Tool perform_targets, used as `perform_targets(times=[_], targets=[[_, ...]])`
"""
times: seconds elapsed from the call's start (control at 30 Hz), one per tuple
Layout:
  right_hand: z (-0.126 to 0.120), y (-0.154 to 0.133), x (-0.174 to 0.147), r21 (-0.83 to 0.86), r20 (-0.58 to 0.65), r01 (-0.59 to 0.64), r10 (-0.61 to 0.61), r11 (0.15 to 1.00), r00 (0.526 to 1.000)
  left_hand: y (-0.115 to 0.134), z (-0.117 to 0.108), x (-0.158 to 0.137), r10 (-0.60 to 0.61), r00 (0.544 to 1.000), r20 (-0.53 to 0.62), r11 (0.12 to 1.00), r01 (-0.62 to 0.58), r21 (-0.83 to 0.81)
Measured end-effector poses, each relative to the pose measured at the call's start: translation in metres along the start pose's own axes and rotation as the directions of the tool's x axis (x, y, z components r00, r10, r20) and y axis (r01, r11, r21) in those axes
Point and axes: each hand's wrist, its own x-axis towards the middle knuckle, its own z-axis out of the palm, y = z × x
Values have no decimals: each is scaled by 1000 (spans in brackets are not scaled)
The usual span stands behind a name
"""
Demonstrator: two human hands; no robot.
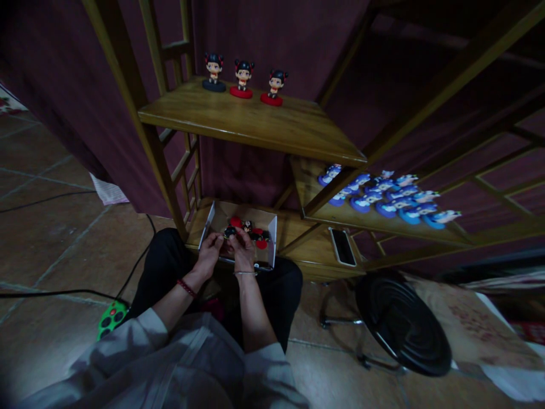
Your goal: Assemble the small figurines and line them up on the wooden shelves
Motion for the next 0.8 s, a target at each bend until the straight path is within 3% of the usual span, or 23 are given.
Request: perform_targets(times=[0.4, 0.8], targets=[[-1, 1, -1, -11, 21, 28, -28, 1000, 999, -7, -2, 2, -23, 999, -41, 1000, 23, -2], [-4, 5, 0, -76, 41, 93, -90, 993, 995, -9, -3, 1, -35, 999, -5, 997, 34, -67]])
